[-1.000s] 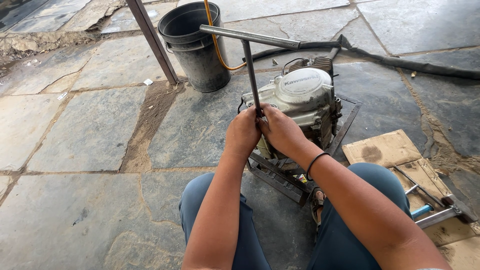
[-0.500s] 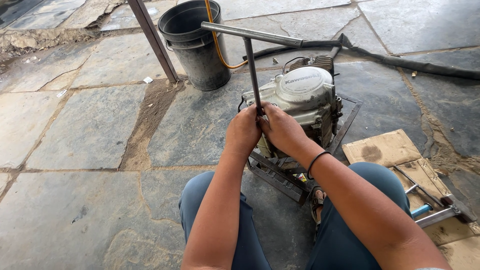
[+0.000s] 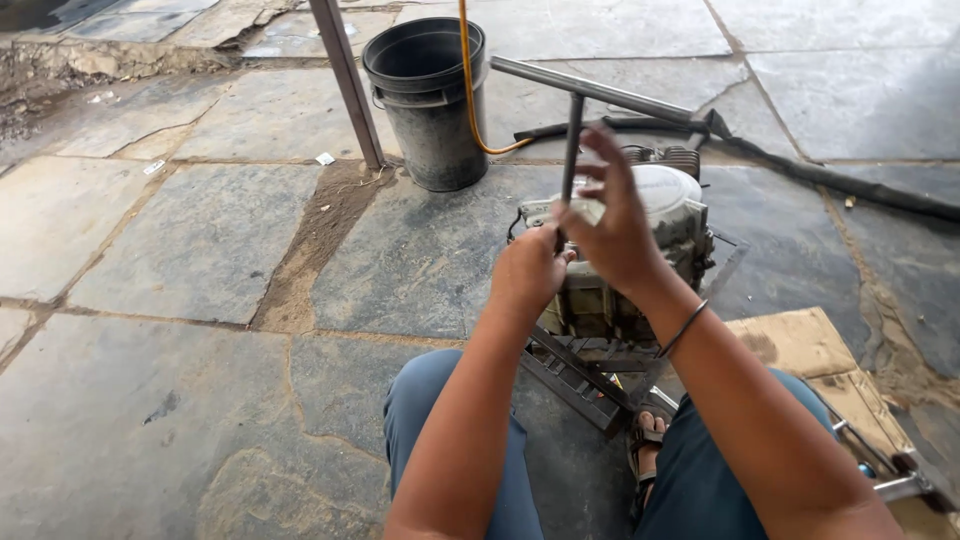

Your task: Using various tools to loosen and remove bolts on a motorcycle engine casing.

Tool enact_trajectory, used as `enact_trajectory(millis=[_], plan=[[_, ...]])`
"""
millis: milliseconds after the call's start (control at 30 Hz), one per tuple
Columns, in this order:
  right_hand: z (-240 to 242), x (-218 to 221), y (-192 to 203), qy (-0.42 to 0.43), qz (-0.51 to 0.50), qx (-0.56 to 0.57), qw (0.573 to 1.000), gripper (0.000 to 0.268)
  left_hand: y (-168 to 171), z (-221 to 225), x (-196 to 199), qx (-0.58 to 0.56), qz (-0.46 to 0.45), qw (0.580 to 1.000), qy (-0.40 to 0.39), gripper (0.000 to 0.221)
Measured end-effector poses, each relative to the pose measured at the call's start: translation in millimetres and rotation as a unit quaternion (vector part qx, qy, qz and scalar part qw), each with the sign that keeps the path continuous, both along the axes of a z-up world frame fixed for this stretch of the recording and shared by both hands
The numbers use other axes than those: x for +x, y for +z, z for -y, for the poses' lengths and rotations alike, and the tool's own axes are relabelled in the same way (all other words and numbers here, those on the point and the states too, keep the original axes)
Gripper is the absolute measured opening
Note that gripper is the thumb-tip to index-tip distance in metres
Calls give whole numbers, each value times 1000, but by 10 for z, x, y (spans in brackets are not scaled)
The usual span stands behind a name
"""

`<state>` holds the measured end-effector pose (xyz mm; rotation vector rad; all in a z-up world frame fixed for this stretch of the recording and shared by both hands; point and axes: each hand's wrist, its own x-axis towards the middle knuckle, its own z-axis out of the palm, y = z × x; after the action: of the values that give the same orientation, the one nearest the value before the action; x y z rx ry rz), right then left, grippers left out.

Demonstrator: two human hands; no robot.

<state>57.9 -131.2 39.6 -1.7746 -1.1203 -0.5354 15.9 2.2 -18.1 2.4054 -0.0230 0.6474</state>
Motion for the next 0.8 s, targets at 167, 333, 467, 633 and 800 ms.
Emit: enact_trajectory(millis=[167,333,467,633,800], plan=[[-149,43,469,74,-114,235,963,64,54,16,-26,-40,-29,999,-18,25],[-163,317,584,216,-311,293,878,58,84,28,-75,-35,-32,999,-25,25],[-160,298,805,29,-538,285,793,64,31,100,-121,3,26,997,-67,18],[23,-52,440,-49,-322,404,855,48,-72,229,-141,15,53,993,-101,14],[102,-13,43,-72,-323,473,817,42,53,280,-172,15,-11,995,-101,17]])
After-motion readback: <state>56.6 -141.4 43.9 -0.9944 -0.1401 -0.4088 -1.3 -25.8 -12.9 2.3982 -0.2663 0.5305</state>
